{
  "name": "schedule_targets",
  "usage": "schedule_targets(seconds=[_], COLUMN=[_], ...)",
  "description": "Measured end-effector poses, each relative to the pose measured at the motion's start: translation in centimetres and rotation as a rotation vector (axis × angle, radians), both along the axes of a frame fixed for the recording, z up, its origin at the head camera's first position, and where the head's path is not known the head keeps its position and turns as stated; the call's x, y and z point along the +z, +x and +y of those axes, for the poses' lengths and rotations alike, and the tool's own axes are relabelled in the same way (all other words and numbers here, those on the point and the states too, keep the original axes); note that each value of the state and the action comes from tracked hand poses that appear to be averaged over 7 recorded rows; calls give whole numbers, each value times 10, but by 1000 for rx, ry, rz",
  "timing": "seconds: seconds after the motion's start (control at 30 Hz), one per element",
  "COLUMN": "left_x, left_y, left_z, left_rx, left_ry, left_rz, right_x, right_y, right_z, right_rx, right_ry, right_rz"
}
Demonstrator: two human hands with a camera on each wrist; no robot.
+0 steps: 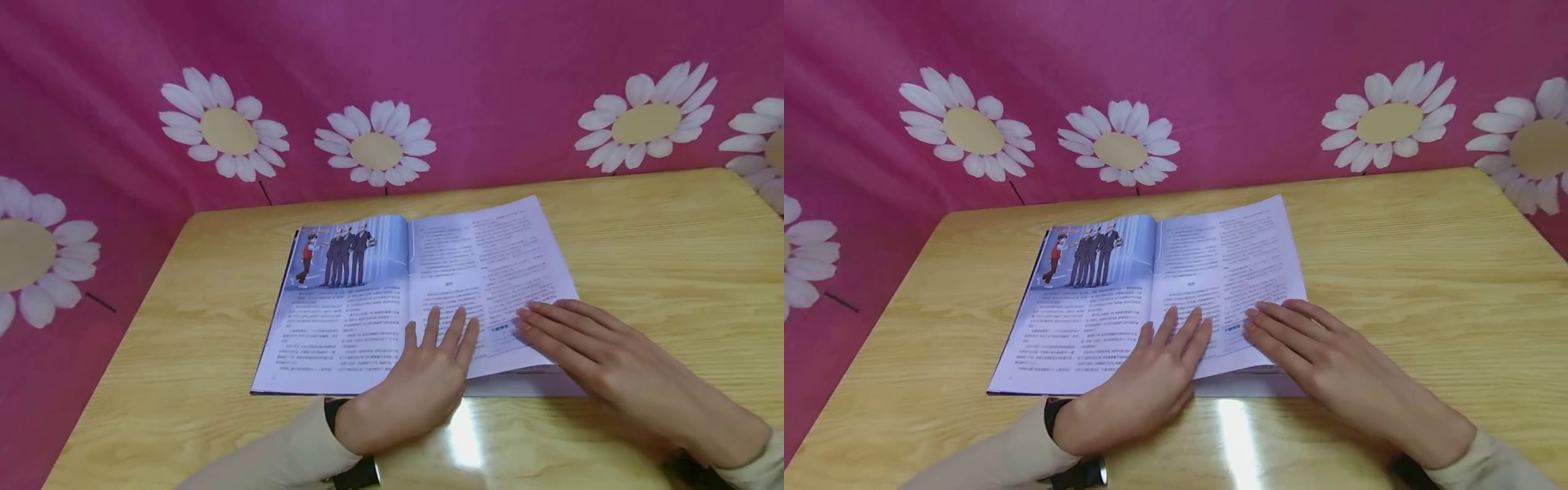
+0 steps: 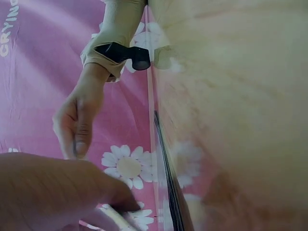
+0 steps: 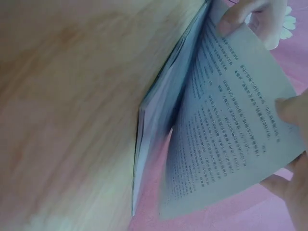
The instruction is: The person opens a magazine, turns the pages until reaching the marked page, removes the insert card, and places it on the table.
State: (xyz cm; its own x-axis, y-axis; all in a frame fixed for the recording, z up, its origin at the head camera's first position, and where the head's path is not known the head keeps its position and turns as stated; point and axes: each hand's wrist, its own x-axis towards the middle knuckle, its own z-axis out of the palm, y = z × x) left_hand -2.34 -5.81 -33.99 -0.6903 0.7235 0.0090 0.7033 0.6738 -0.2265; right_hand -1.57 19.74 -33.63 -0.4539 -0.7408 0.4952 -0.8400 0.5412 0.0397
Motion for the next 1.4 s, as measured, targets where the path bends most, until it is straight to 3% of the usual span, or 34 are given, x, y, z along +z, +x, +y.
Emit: schedule_targets(seconds=[0.23, 0.3, 0.4, 0.6, 0.73, 0.93, 1.1, 1.23, 1.4], left_x=[-9, -10, -10, -8, 0, 14, 19, 21, 26], left_y=[2, 2, 2, -2, -3, -9, -13, -17, -19], left_z=[5, 5, 6, 4, -1, -10, -15, -20, -30], left_rx=[293, 326, 320, 211, 83, -142, -276, -323, -325], left_ry=[40, 60, 115, 209, 229, 294, 293, 285, 374], left_rz=[-86, -98, -91, -65, -128, -123, -154, -126, -111], right_x=[-1, -1, -2, -7, -9, -9, -15, -23, -31], right_y=[-1, -1, 1, 1, 2, 4, 2, -3, -7], right_z=[0, 1, 4, 5, 6, 7, 9, 13, 16], right_rx=[27, 33, 26, -48, -79, -152, -184, -160, -159], right_ry=[34, 43, 68, 105, 119, 150, 136, 146, 172], right_rz=[60, 85, 101, -4, -79, -189, -229, -225, -255])
